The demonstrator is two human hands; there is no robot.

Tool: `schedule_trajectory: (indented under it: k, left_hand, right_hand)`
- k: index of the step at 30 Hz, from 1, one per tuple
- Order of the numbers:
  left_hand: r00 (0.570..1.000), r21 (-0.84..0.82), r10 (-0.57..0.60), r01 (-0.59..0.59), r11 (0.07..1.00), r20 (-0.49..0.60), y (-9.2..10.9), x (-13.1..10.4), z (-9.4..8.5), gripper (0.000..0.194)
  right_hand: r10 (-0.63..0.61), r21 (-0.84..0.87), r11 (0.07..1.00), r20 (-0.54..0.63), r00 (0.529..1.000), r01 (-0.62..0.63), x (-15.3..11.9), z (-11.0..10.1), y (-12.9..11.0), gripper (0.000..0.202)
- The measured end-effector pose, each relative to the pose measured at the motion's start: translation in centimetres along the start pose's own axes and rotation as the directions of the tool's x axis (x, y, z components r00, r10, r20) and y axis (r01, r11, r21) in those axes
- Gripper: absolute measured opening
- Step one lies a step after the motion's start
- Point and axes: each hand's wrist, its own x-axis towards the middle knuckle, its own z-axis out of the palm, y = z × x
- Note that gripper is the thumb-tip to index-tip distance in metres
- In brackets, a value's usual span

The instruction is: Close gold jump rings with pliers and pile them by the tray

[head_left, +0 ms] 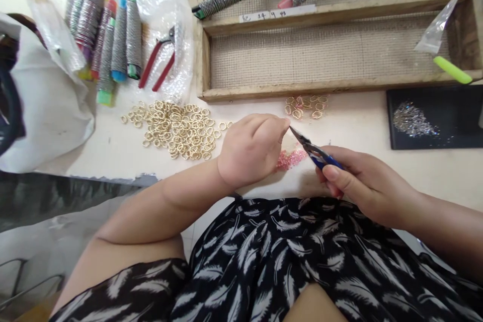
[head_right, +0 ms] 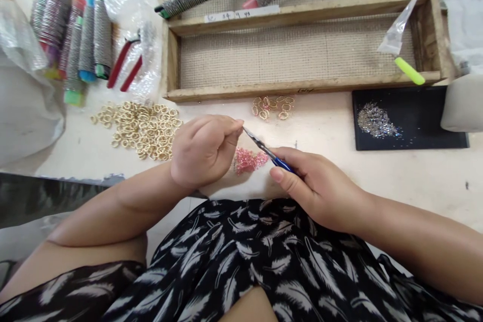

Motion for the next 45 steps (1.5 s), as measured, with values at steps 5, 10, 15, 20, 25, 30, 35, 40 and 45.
schedule_trajectory:
  k: [5, 10, 15, 20, 25, 30, 35, 40, 45]
  left_hand:
    - [0.996, -0.238, -0.084, 0.082, 0.968, 0.002, -0.1, 0.0, -0.3, 0.013]
    - [0.994, -0.255, -0.109, 0.102, 0.962, -0.013, -0.2, 0.0, -0.3, 0.013]
    - [0.995, -0.232, -0.091, 0.078, 0.970, -0.043, -0.1, 0.1, -0.4, 0.014]
    - [0.993, -0.210, -0.118, 0.116, 0.971, 0.004, -0.4, 0.3, -0.4, 0.012]
    - [0.957, -0.210, -0.233, 0.267, 0.941, 0.173, -1.1, 0.7, -0.7, 0.019]
    - [0.953, -0.220, -0.182, 0.237, 0.946, 0.244, -1.6, 1.0, -0.9, 0.013]
    - [0.897, -0.207, -0.024, 0.127, 0.970, 0.442, -0.9, 1.5, -0.4, 0.024]
    - [0.780, -0.159, 0.039, 0.078, 0.984, 0.625, 0.0, 2.5, 0.2, 0.027]
    - [0.727, -0.141, 0.016, 0.111, 0.984, 0.686, 0.1, 3.1, 0.3, 0.029]
  right_hand:
    - [-0.019, -0.008, 1.000, -0.018, 1.000, 0.019, -0.3, 0.0, 0.1, 0.037]
    - [-0.033, -0.095, 0.995, -0.032, 0.999, 0.029, -0.4, 0.1, 0.4, 0.041]
    - [-0.070, -0.182, 0.982, -0.073, 0.995, 0.056, -0.7, 0.1, 1.0, 0.050]
    - [-0.074, -0.238, 0.970, -0.107, 0.992, 0.047, -0.7, -0.2, 1.1, 0.050]
    - [-0.091, -0.516, 0.856, -0.170, 0.981, -0.010, -0.3, -1.8, 0.8, 0.057]
    - [-0.093, -0.791, 0.608, -0.154, 0.984, -0.067, -0.6, -3.1, 0.8, 0.072]
    - [-0.099, -0.830, 0.556, -0.121, 0.988, -0.046, -1.1, -4.1, 0.8, 0.069]
    - [-0.046, -0.788, 0.612, -0.121, 0.992, -0.068, -1.1, -4.4, 1.0, 0.070]
    - [-0.024, -0.759, 0.646, -0.126, 0.992, -0.080, -0.8, -4.6, 0.9, 0.071]
